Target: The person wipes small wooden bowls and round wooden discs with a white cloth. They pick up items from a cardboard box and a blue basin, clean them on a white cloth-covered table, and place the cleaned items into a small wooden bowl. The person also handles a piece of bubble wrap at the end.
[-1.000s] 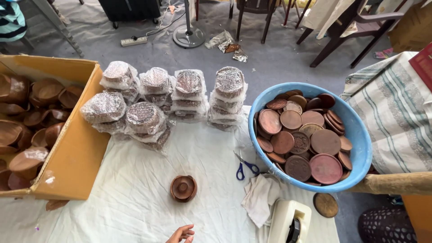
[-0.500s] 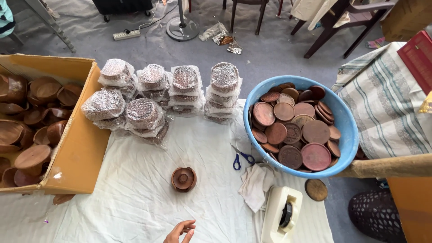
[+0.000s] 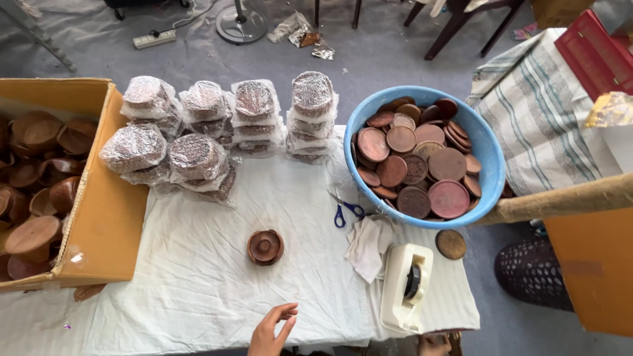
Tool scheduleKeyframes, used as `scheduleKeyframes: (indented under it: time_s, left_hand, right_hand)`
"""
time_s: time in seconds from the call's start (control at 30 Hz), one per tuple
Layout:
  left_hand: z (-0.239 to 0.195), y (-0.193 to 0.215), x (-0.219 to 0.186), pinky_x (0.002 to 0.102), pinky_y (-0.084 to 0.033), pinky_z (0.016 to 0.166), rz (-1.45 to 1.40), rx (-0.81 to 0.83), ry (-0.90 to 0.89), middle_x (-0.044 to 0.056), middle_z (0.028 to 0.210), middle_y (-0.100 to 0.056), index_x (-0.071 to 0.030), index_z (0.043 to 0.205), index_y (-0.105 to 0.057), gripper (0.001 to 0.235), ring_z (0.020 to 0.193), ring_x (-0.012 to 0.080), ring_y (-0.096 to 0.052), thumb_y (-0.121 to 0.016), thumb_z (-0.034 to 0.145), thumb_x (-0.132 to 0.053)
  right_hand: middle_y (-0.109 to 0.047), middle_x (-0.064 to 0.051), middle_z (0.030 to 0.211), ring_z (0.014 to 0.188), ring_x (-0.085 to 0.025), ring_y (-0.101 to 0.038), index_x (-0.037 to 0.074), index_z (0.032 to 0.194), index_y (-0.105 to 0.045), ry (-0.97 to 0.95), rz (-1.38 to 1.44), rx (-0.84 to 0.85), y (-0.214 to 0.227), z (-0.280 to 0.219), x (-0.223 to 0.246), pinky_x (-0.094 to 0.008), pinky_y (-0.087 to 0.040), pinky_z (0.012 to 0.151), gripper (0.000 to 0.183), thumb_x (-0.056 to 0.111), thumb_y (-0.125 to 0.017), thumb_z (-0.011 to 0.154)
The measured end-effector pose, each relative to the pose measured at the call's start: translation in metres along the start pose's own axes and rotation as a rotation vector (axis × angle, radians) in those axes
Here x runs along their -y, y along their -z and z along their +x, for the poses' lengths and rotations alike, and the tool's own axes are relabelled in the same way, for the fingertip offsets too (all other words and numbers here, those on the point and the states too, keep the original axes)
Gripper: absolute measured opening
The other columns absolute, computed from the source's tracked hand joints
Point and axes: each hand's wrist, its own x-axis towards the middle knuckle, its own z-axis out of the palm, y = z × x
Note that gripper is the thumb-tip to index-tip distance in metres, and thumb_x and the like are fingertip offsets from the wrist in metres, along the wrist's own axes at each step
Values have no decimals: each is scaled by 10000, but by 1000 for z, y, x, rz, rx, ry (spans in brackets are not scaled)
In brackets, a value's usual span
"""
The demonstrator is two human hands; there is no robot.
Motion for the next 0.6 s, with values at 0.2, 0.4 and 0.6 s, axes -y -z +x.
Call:
scheduleKeyframes:
  time_s: [0.2, 0.4, 0.6]
  left_hand:
    - [-5, -27, -41, 306, -562, 916, 10, 162, -192, 34, 1088, -767, -144, 1240, -710, 310, 1023, 151, -758, -682, 945, -234]
    - [0, -100, -38, 368, -532, 948, 139, 587, -381, 112, 1161, -713, -81, 1260, -680, 374, 1103, 268, -691, -669, 981, -331]
    - [7, -270, 56, 497, -447, 1039, 322, 925, -558, 470, 1457, -324, 133, 1549, -34, 1160, 1260, 540, -476, -786, 944, -510]
  right_hand:
    - [-648, -255, 1187, 1009, -287, -668, -121, 1269, -539, 110, -193, -100, -16, 6, 0, -406, -560, 904, 925, 204, -1018, 548]
    - [-760, -174, 1017, 751, -287, -518, 37, 1177, -730, -870, 327, 284, 26, -30, 34, -414, -492, 706, 519, 469, -757, 892]
    - [-687, -78, 962, 813, -217, -642, 74, 1208, -613, -1070, 708, 479, 39, -59, 125, -396, -540, 794, 525, 521, -679, 940]
